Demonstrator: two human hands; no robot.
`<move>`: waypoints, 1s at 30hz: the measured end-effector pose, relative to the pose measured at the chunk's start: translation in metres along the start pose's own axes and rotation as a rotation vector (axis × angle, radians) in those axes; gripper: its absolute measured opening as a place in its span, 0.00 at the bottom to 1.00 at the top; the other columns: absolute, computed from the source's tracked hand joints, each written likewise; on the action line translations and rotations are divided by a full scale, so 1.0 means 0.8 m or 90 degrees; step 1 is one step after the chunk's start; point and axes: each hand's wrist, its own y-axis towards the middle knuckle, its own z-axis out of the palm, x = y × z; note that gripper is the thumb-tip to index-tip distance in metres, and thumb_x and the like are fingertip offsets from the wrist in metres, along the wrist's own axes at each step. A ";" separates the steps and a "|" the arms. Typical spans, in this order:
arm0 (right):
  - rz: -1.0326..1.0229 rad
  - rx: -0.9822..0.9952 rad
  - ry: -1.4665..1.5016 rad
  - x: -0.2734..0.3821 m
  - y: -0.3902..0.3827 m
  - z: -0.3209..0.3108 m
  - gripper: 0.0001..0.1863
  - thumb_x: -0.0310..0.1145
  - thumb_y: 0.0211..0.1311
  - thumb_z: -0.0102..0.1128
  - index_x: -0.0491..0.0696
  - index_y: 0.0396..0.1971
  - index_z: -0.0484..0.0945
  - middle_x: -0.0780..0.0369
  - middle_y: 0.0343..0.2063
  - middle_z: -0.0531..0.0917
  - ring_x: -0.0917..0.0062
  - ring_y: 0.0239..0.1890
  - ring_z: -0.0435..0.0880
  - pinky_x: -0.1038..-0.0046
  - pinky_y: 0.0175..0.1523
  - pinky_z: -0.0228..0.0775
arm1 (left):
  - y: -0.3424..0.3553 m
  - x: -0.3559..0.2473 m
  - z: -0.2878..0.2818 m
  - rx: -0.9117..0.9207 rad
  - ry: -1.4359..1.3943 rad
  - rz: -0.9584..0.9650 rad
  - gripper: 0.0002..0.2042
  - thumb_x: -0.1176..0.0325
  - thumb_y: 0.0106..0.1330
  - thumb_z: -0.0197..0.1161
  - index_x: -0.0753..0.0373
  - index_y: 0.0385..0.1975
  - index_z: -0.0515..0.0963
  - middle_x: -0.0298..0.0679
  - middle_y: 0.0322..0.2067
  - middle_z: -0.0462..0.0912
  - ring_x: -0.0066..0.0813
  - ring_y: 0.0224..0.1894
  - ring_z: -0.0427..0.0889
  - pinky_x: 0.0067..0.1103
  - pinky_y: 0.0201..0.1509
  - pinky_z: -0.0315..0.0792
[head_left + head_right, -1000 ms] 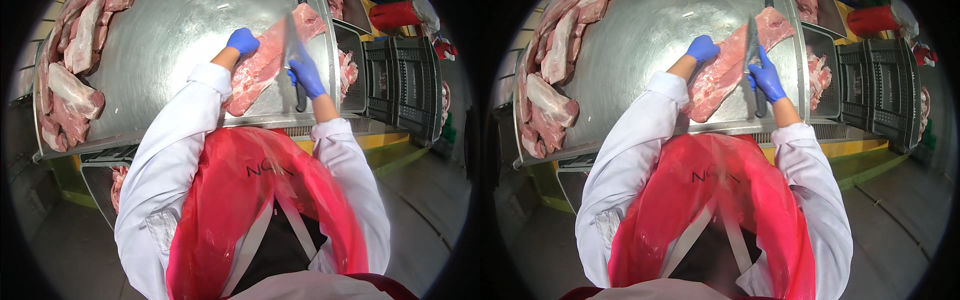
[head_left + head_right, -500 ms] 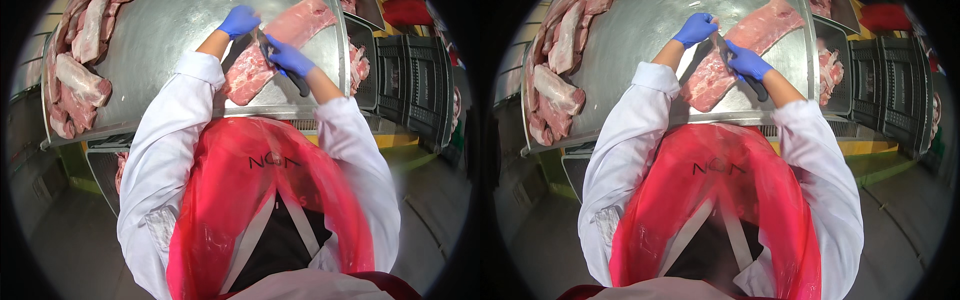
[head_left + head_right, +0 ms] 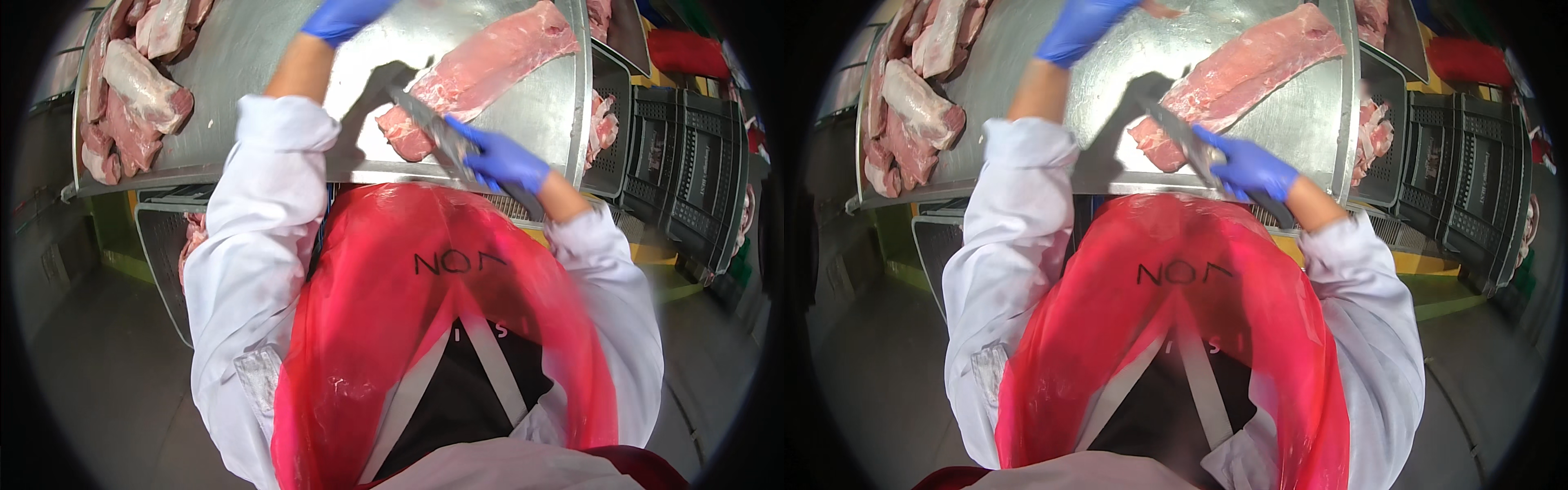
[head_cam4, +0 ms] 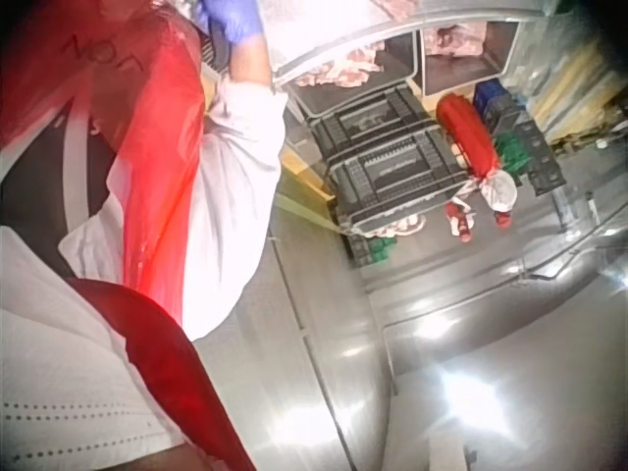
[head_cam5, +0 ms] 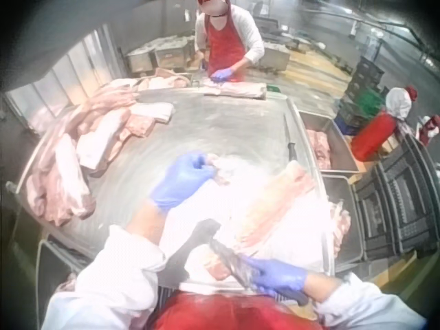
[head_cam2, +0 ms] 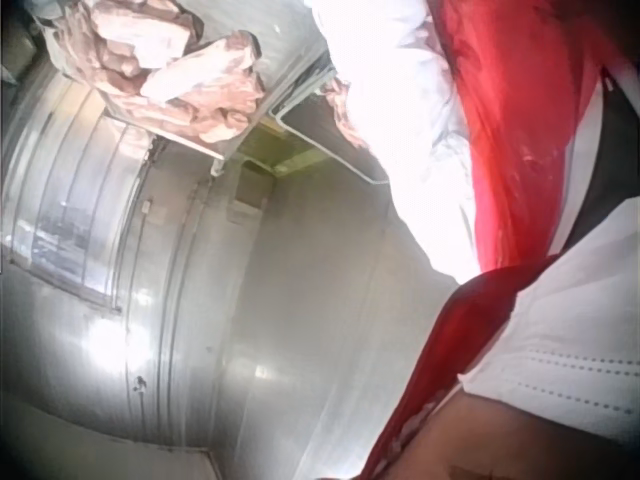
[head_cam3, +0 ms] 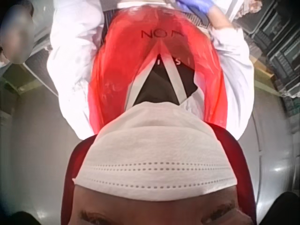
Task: The person trims fat and connective tissue from large cuts of raw meat using a knife. They repeatedly lift the meat to inspect the underside, slice away excess material, and place the trimmed pieces into a nearby container. The process involves handling multiple large slabs of meat sequentially on a stainless steel table.
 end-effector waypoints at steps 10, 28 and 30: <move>-0.254 -0.324 0.079 -0.059 0.083 -0.055 0.39 0.32 0.68 0.56 0.67 0.76 0.52 0.60 0.21 0.80 0.82 0.18 0.75 0.73 0.30 0.75 | -0.389 0.009 -0.351 -0.443 -0.015 -0.101 0.10 0.72 0.72 0.61 0.69 0.47 0.80 0.32 0.38 0.79 0.13 0.37 0.77 0.10 0.39 0.68; -0.304 -0.164 -0.243 -0.182 0.053 -0.082 0.39 0.36 0.67 0.59 0.70 0.75 0.55 0.55 0.39 0.87 0.67 0.39 0.85 0.64 0.51 0.75 | -0.474 0.037 -0.243 -0.548 0.605 -0.223 0.24 0.59 0.66 0.69 0.68 0.55 0.75 0.38 0.25 0.81 0.26 0.27 0.77 0.25 0.35 0.74; -0.275 -0.149 -0.233 -0.160 0.079 -0.088 0.39 0.35 0.66 0.58 0.71 0.75 0.55 0.55 0.43 0.87 0.66 0.41 0.86 0.64 0.53 0.75 | -0.452 0.014 -0.212 -0.537 0.545 -0.138 0.20 0.66 0.66 0.70 0.68 0.54 0.76 0.33 0.23 0.78 0.18 0.25 0.73 0.20 0.32 0.71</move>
